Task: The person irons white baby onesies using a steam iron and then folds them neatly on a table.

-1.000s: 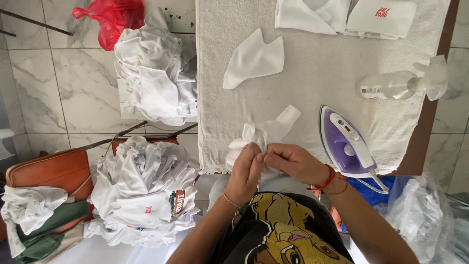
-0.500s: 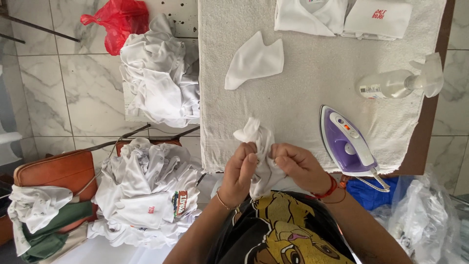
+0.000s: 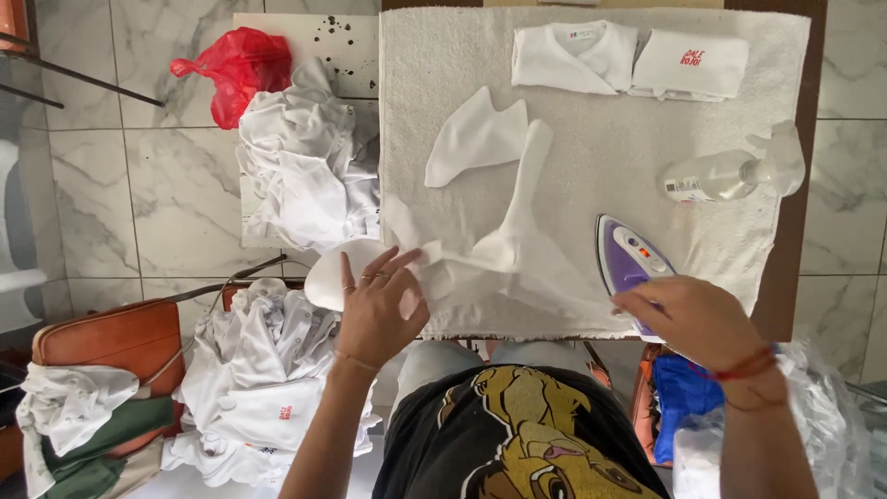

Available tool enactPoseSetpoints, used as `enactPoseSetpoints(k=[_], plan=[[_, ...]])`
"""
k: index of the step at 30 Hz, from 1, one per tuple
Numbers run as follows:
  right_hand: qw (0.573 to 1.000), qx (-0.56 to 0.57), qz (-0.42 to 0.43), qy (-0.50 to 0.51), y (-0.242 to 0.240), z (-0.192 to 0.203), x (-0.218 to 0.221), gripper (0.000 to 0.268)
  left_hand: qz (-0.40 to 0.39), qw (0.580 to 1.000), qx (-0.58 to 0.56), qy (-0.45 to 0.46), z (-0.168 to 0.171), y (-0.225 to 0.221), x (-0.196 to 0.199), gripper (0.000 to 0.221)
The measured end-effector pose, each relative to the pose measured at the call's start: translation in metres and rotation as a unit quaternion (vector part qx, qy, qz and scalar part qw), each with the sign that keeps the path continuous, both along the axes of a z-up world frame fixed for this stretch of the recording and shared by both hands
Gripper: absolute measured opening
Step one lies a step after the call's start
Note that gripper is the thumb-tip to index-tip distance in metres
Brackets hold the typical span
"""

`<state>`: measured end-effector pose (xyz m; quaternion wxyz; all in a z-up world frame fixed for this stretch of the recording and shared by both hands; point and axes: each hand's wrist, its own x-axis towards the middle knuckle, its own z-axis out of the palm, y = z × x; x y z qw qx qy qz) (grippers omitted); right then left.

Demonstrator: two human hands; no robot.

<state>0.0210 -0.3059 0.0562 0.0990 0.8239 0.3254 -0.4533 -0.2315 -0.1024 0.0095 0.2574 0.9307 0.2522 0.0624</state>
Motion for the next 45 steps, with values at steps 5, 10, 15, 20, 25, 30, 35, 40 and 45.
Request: enactPoseSetpoints(k=[5, 10, 15, 20, 25, 30, 35, 40, 45], plan=[[0.921, 0.374, 0.106, -0.038, 0.042, -0.102, -0.031, 0.032, 0.018, 0.994, 0.06, 0.093, -0.112, -0.016, 0.004, 0.053], [0.911, 0.284, 0.297, -0.039, 0.069, -0.193, -0.044, 0.074, -0.012, 0.983, 0.147, 0.107, -0.159, 0.0, -0.001, 0.033], [0.862, 0.444, 0.241, -0.035, 0.052, -0.135, -0.029, 0.021, -0.134, 0.976, 0.11, -0.134, -0.097, 0.008, -0.008, 0.007], [0.932, 0.309, 0.033, 0.185, -0.004, -0.063, -0.019, 0.016, -0.136, 0.963, 0.069, -0.222, -0.085, -0.014, -0.057, 0.022], [0.918, 0.259, -0.088, 0.288, 0.0, -0.005, 0.011, 0.018, -0.134, 0.964, 0.012, -0.231, -0.011, -0.008, -0.041, 0.015], [0.971, 0.183, -0.074, 0.132, 0.052, -0.034, 0.046, 0.028, -0.076, 0.993, 0.022, -0.085, -0.033, 0.034, 0.016, 0.027], [0.957, 0.272, 0.056, -0.083, 0.075, -0.139, 0.048, 0.04, 0.015, 0.997, 0.072, -0.015, -0.115, 0.052, 0.047, 0.034], [0.923, 0.337, 0.037, -0.184, 0.042, -0.176, 0.006, 0.025, -0.032, 0.981, 0.163, -0.102, -0.179, -0.019, 0.043, 0.015], [0.965, 0.208, 0.005, -0.159, 0.004, -0.194, -0.029, 0.053, -0.16, 0.977, 0.099, -0.1, -0.189, -0.098, 0.04, 0.03]])
